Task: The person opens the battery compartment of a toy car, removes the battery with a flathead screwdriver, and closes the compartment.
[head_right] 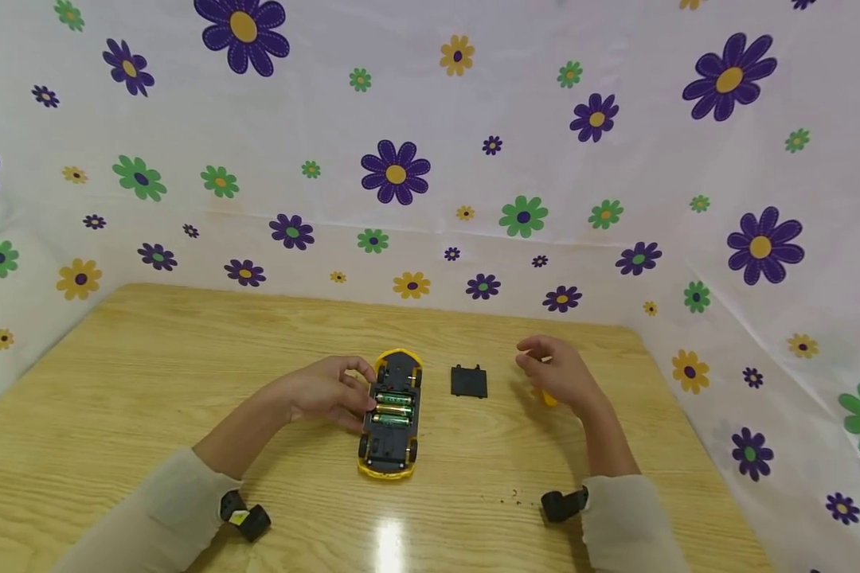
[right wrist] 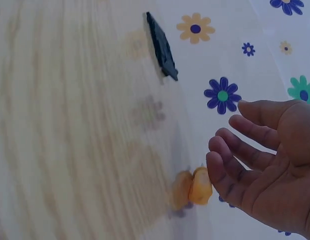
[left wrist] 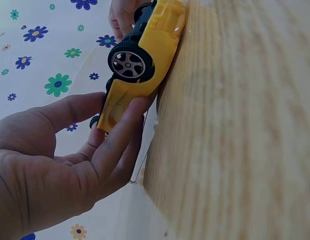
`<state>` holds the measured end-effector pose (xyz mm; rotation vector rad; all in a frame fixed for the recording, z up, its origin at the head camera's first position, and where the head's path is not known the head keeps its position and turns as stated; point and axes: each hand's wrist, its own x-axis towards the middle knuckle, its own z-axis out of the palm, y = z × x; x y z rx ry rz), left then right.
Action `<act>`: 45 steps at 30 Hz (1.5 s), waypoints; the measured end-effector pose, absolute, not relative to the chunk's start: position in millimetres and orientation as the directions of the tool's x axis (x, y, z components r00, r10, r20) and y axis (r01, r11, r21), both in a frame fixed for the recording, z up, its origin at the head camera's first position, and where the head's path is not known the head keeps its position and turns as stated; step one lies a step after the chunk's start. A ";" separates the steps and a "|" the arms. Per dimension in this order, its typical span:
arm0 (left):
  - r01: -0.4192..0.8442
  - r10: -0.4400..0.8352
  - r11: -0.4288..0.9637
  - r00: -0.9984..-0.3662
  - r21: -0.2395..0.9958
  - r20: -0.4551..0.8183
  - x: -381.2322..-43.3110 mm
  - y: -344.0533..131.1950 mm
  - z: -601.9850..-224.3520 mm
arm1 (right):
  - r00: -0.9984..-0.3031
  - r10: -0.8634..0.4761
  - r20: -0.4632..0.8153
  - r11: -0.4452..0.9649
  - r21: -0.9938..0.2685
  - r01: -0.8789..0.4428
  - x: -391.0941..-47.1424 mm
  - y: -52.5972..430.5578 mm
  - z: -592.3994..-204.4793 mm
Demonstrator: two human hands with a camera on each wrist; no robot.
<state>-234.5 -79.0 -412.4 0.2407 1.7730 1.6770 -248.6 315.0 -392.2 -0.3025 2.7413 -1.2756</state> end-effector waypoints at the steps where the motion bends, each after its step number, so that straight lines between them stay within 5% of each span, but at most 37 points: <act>1: -0.309 0.561 0.153 -0.755 0.939 -0.340 -234.3 -79.1 -412.5 | -0.976 -0.220 -0.010 0.632 -0.764 -0.134 -248.1 317.2 -392.6; 31: -0.316 0.556 0.154 -0.755 0.936 -0.346 -233.9 -79.7 -411.7 | -0.985 -0.139 -0.098 0.733 -0.679 -0.036 -254.9 353.9 -393.5; 45: -0.325 0.553 0.148 -0.756 0.934 -0.350 -233.7 -79.0 -410.2 | -0.988 -0.131 -0.078 0.853 -0.516 -0.072 -254.1 367.0 -399.9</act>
